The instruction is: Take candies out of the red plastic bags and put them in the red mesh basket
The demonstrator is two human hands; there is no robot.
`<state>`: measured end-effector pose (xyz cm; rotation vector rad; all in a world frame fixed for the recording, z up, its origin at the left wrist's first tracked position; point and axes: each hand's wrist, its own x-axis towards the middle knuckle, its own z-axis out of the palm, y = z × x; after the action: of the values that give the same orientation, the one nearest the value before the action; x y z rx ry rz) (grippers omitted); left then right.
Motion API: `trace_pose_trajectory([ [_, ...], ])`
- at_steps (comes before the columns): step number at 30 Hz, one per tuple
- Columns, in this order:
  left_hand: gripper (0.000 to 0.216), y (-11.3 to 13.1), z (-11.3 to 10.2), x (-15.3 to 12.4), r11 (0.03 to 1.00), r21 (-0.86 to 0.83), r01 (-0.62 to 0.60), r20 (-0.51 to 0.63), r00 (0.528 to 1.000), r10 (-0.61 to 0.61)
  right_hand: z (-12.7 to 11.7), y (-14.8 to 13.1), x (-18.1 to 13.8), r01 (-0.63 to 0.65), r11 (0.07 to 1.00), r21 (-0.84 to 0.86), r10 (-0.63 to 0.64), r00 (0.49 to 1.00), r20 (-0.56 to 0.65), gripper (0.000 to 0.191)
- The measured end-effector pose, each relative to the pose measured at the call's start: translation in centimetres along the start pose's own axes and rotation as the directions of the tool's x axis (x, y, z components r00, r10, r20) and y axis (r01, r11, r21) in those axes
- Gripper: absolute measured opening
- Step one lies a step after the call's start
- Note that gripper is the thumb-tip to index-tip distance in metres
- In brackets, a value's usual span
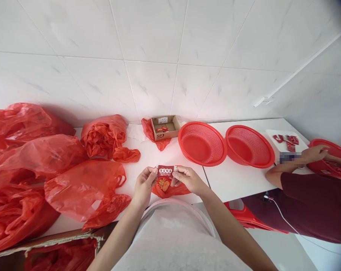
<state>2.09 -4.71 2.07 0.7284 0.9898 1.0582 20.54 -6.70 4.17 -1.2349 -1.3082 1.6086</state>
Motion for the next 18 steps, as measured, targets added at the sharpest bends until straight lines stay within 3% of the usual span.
trace_pose_trajectory([
  [5, 0.032, -0.1, 0.1, 0.2, 0.998, -0.058, 0.004, -0.024, 1.0, -0.006, 0.2, 0.6, 0.5, 0.028, 1.0, -0.005, -0.028, 0.999, -0.024, 0.031],
  [8, 0.03, -0.2, -0.3, 0.5, 0.988, 0.148, -0.031, 0.012, 0.999, 0.03, 0.0, 1.3, 0.5, 0.001, 1.0, -0.013, -0.002, 0.999, -0.048, 0.03],
  [12, 0.028, -0.5, -0.8, 0.8, 0.888, 0.437, -0.142, 0.074, 0.99, 0.122, -0.2, 2.2, 0.3, -0.009, 0.999, -0.034, 0.007, 0.997, -0.075, 0.03],
  [15, 0.023, -0.6, -1.0, 0.6, 0.742, 0.635, -0.214, 0.075, 0.973, 0.216, -0.6, 3.1, 0.1, 0.002, 0.998, -0.068, -0.009, 0.995, -0.102, 0.029],
  [18, 0.021, -1.0, -1.4, 0.4, 0.444, 0.843, -0.305, 0.118, 0.909, 0.4, -1.0, 4.8, 0.0, -0.032, 0.967, -0.253, -0.018, 0.981, -0.194, 0.027],
])
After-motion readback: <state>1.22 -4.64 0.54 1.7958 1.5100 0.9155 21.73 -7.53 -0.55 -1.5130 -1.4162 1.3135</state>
